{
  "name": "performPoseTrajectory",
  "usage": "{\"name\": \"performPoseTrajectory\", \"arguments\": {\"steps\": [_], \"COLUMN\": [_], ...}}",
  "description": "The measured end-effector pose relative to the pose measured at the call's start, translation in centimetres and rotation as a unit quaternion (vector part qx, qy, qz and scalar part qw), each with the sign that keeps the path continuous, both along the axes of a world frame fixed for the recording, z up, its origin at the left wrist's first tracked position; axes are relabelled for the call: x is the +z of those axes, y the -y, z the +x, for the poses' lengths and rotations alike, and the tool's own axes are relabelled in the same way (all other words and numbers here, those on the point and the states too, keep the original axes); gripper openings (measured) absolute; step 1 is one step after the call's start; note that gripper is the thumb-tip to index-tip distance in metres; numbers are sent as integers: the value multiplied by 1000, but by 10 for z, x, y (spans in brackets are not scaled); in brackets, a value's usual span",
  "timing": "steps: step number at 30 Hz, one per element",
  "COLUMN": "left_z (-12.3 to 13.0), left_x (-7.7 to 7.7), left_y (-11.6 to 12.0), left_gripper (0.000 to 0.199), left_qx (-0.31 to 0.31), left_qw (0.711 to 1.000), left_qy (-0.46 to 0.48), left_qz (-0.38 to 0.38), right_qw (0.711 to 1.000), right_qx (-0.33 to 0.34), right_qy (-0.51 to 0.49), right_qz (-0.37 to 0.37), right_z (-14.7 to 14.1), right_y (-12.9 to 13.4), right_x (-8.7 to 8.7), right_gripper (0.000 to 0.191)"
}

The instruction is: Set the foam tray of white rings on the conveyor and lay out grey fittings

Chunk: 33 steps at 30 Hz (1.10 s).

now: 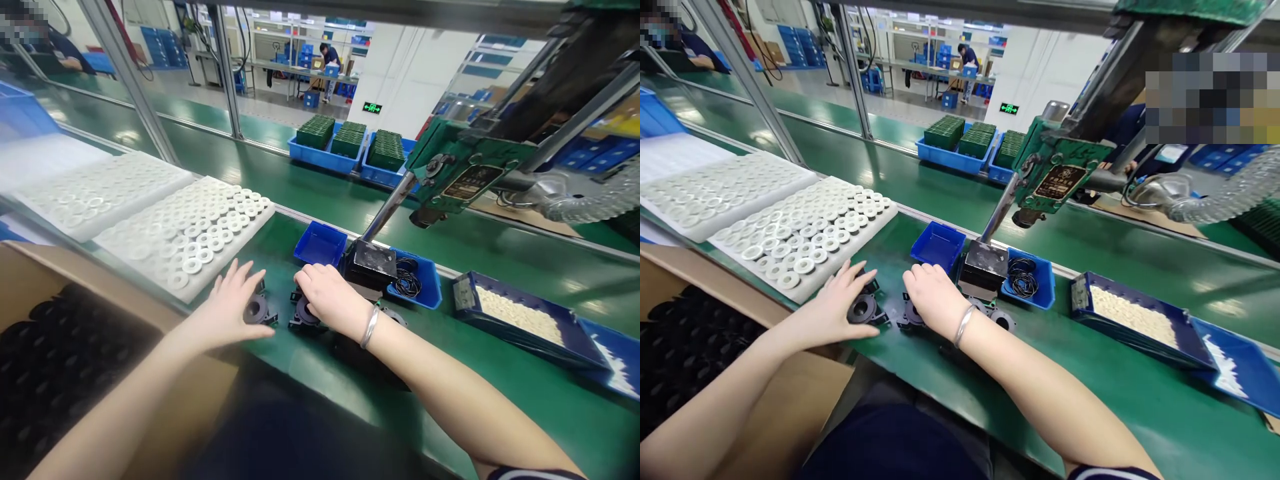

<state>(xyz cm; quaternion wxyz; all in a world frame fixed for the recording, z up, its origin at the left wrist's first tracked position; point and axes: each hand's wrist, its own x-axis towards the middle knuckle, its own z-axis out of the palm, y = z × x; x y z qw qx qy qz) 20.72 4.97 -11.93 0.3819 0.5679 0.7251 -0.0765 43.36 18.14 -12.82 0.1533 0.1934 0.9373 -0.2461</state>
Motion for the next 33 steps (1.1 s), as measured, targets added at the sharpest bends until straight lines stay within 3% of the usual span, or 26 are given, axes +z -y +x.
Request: {"name": "performPoseTrajectory", "arguments": {"steps": [3,8,13,17,21,26,32,33], "left_z": [2,-7,9,22,19,10,25,27], "left_x": [-8,-16,-25,-33,-44,-59,-72,-76], "left_y": [4,-4,-3,-10,-15,-14,-11,-9], "left_gripper": [128,121,133,134,134,119,112,107], "left_qx": [-62,-127,-106,-171,-211,-259,-290,-271], "left_qw": [998,987,992,982,973,946,891,905], "left_qy": [-2,101,74,60,36,35,62,64], "left_qz": [-24,-6,13,54,84,190,343,322], "right_qw": [999,998,997,997,997,997,996,997], "right_qx": [-31,-67,-78,-68,-69,-82,-59,-48], "right_qy": [5,16,-6,-19,-8,4,-50,-43], "right_qz": [8,-1,-25,1,26,14,-42,-52], "right_z": [1,2,4,5,10,14,15,17], "right_y": [0,0,4,9,6,0,11,11], "right_x": [1,0,-6,-8,-7,-9,-3,0], "right_gripper": [26,33,29,18,14,17,24,24]}}
